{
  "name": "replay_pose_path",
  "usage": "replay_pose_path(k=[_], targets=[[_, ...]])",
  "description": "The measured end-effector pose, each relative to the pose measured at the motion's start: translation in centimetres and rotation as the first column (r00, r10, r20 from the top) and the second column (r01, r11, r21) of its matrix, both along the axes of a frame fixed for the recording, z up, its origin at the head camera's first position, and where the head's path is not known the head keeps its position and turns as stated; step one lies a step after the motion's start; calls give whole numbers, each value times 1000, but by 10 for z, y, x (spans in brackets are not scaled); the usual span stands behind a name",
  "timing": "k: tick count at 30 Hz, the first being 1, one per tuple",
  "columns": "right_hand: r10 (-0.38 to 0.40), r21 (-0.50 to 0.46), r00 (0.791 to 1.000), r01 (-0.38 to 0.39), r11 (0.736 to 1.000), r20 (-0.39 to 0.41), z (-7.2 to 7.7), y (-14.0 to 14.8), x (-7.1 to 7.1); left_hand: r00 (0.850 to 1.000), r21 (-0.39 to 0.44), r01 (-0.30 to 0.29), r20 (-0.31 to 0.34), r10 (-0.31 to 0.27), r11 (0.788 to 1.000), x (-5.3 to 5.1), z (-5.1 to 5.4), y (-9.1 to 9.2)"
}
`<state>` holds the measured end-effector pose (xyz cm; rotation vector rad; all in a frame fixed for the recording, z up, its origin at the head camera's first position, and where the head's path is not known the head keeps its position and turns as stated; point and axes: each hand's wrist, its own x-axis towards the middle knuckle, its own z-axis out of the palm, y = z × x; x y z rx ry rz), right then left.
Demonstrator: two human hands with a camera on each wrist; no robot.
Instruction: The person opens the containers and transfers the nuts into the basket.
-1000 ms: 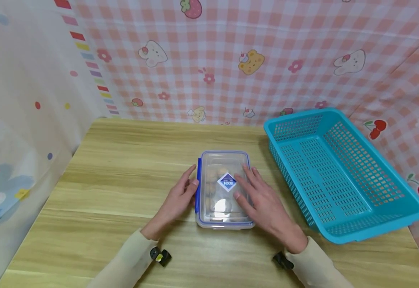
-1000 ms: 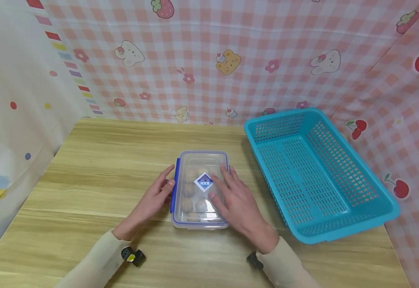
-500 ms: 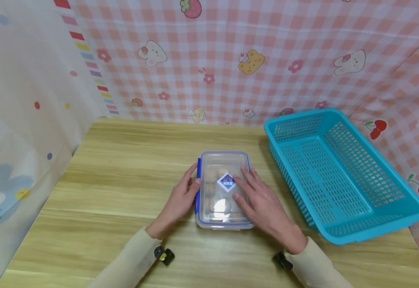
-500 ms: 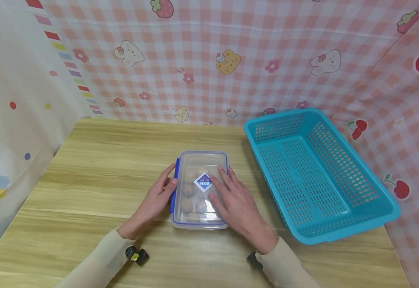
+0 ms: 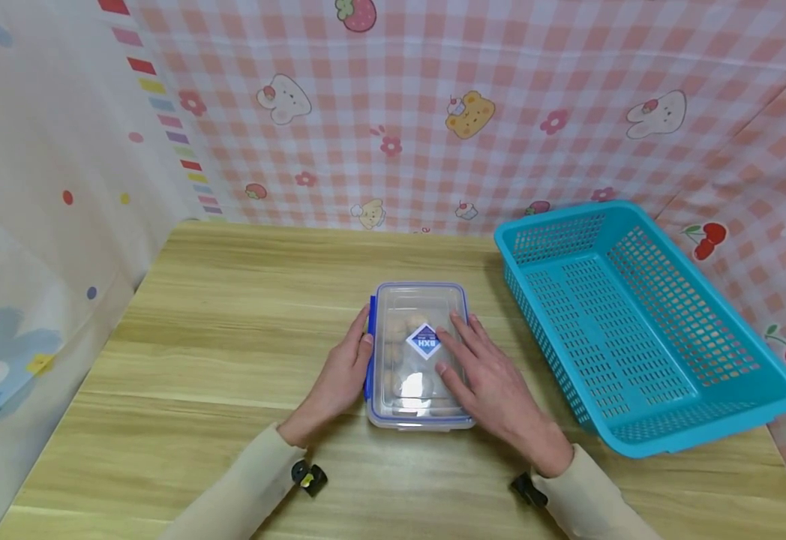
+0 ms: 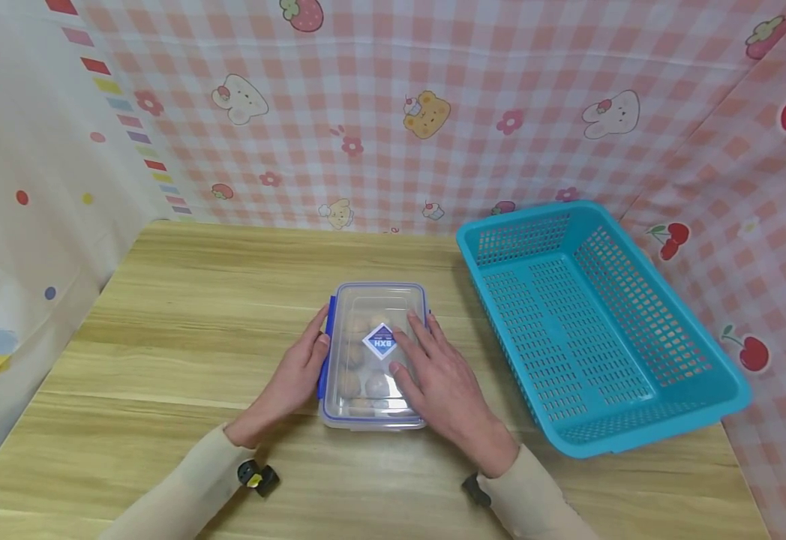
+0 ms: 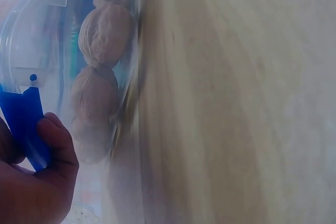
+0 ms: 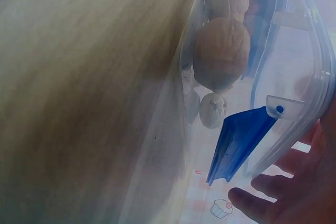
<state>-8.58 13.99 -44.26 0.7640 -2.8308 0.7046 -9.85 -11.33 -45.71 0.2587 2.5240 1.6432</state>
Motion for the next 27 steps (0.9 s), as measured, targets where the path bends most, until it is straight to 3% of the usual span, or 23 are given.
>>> replay_pose_path(k=[6, 18, 25, 27], targets=[[-15, 0, 1000, 15, 1000, 13, 0, -1, 1, 998, -47, 27, -52, -29, 999, -2, 3, 1], [-33, 0, 999, 33, 999, 15, 1, -3, 2, 998, -97, 29, -53, -35, 995, -6, 6, 1], [-32, -16, 999, 32, 999, -3, -1, -3, 2, 992, -99, -62, -117, 50, 993, -8, 2, -5], [-37, -21, 999, 37, 999, -7, -1, -1, 3, 991, -95, -52, -128, 40, 994, -10, 2, -6]])
